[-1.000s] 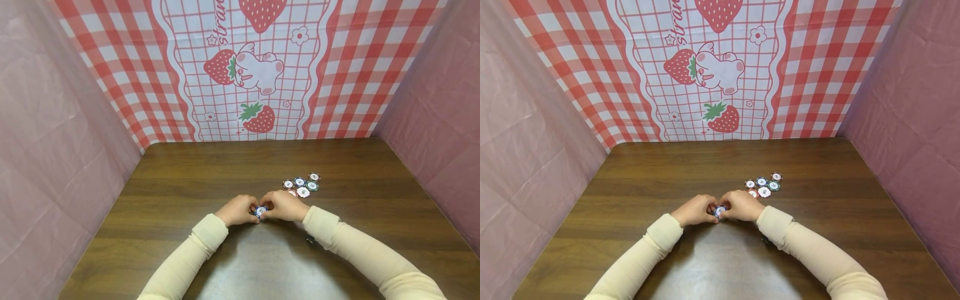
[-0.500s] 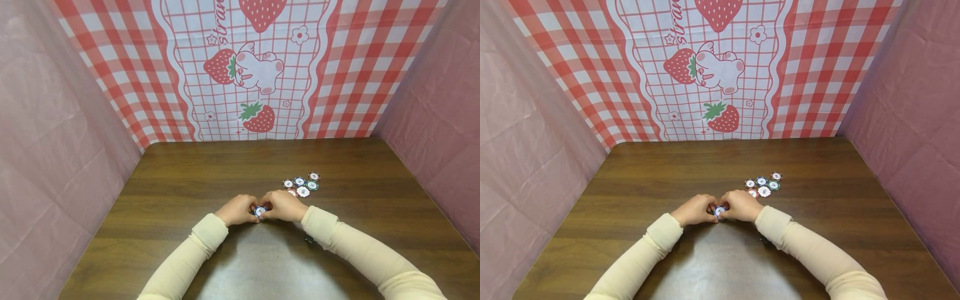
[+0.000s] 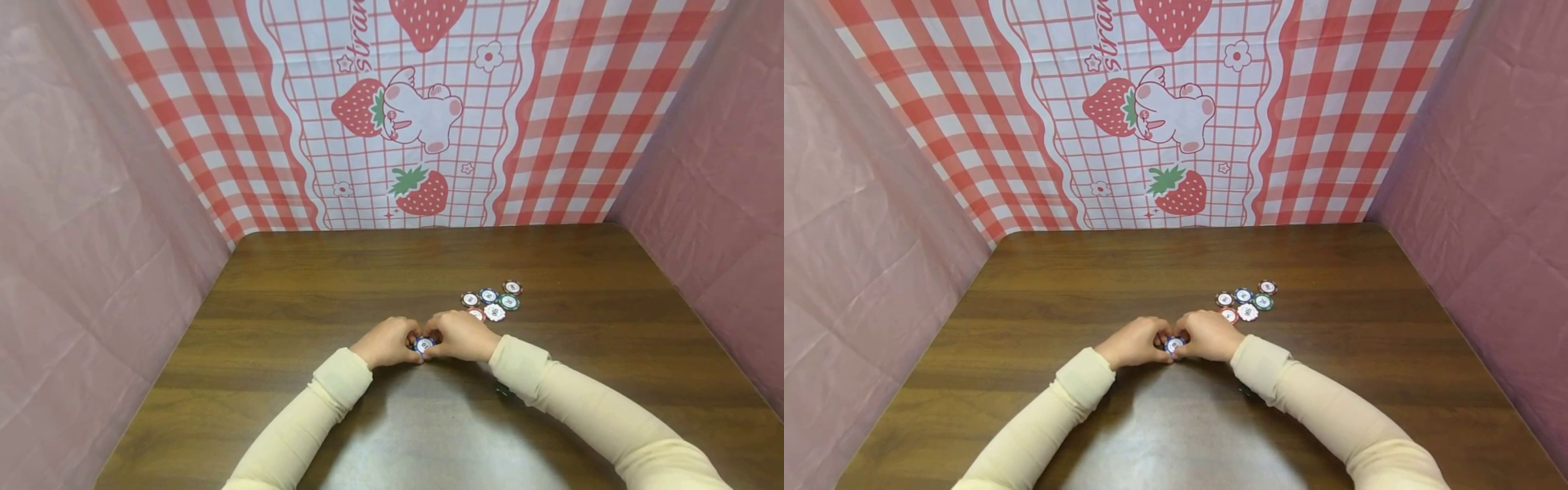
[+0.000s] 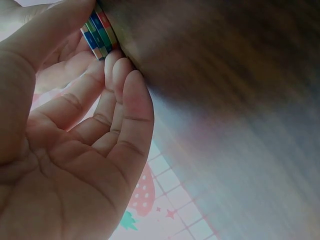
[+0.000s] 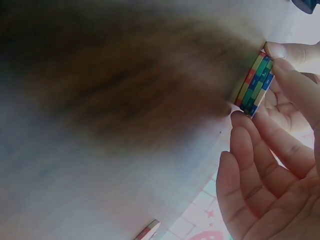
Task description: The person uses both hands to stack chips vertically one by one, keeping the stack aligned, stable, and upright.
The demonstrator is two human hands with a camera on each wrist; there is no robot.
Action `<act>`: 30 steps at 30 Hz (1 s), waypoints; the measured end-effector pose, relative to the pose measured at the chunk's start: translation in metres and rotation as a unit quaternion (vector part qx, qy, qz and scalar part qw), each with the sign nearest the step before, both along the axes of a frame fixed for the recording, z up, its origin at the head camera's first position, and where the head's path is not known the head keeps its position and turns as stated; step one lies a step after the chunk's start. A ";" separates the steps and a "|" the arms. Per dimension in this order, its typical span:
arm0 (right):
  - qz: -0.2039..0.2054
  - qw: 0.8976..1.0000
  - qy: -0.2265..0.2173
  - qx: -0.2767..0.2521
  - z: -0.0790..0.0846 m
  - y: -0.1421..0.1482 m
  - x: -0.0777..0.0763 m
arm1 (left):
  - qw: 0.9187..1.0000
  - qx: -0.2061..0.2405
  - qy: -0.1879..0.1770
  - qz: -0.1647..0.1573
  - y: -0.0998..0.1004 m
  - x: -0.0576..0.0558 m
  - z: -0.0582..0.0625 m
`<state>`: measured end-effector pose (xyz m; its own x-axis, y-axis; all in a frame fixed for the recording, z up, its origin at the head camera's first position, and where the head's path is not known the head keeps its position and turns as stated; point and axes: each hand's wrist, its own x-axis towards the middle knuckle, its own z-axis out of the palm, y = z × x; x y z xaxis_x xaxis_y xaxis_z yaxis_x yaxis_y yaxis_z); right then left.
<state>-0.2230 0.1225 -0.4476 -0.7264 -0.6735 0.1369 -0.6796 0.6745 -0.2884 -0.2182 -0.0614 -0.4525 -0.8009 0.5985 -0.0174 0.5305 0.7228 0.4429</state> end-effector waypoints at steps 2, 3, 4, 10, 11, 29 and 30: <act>-0.003 1.000 0.001 0.002 -0.001 0.000 0.000 | 1.000 0.001 -0.003 0.000 0.000 0.000 0.000; -0.003 1.000 0.001 0.003 -0.001 0.000 0.000 | 1.000 0.001 -0.004 0.001 0.000 0.000 0.000; -0.004 1.000 0.001 0.002 -0.001 -0.001 0.000 | 1.000 0.001 -0.006 0.002 0.000 0.000 0.000; -0.003 1.000 -0.001 -0.003 0.000 0.000 0.000 | 1.000 0.006 -0.006 0.001 -0.001 0.000 -0.001; -0.003 1.000 -0.003 -0.006 0.000 0.000 0.000 | 1.000 0.009 -0.004 -0.002 -0.001 0.000 -0.001; -0.066 0.990 -0.048 -0.114 0.020 0.035 -0.009 | 1.000 -0.002 -0.006 -0.001 0.001 -0.001 -0.002; -0.072 0.989 -0.048 -0.123 0.021 0.039 -0.009 | 1.000 -0.002 -0.005 -0.002 0.000 -0.001 -0.002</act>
<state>-0.2324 0.1615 -0.4267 -0.8304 -0.5160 0.2103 -0.5428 0.6640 -0.5143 -0.2191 -0.0610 -0.4544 -0.7981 0.6019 -0.0277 0.5289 0.7219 0.4462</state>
